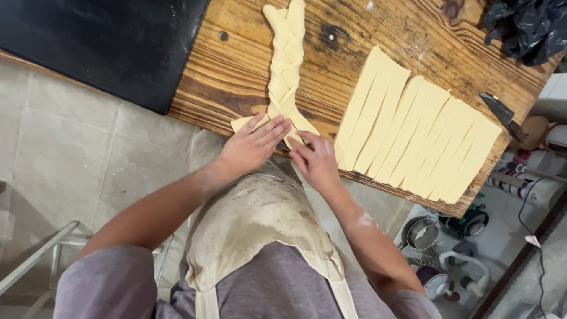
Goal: Braiding strips of dough into loaves and placing them on a baking tray.
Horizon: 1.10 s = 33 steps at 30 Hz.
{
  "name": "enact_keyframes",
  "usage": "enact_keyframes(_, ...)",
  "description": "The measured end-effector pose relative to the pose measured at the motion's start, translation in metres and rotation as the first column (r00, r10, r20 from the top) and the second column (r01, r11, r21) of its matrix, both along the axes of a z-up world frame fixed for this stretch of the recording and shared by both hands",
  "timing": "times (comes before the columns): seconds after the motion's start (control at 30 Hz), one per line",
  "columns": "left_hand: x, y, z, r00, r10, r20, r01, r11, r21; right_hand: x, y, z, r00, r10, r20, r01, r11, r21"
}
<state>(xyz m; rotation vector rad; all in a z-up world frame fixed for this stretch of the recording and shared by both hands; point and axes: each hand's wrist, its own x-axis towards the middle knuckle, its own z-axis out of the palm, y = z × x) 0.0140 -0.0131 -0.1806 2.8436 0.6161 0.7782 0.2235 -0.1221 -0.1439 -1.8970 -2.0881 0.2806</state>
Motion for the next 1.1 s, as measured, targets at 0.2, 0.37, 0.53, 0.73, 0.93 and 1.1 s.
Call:
enact_keyframes(0.2,0.000,-0.009,-0.009,0.999,0.020,-0.039,-0.022,0.999,-0.043,-0.005,0.004,-0.011,0.937,-0.343,-0.067,0.339,0.938,-0.073)
enact_keyframes(0.37,0.000,-0.007,-0.010,0.998,0.018,-0.065,-0.021,0.999,-0.046,0.016,0.001,-0.014,0.802,-0.480,-0.357,0.352,0.861,-0.367)
enact_keyframes(0.53,-0.002,-0.005,-0.006,0.994,0.017,-0.104,-0.025,0.996,-0.083,0.073,0.006,0.016,0.705,-0.677,-0.211,0.595,0.726,-0.345)
enact_keyframes(0.73,-0.017,0.009,-0.014,0.973,0.171,0.156,-0.049,0.812,-0.581,-0.037,0.004,-0.033,0.976,-0.048,-0.211,0.028,0.995,-0.097)
enact_keyframes(0.93,-0.058,-0.006,0.014,0.879,0.364,-0.308,-0.467,0.787,-0.404,-0.062,0.031,-0.008,0.977,0.170,0.127,-0.179,0.981,0.071)
enact_keyframes(1.1,-0.035,-0.016,-0.023,0.915,0.381,-0.132,-0.372,0.671,-0.642,-0.057,0.017,-0.008,0.965,0.159,0.210,-0.183,0.978,0.101)
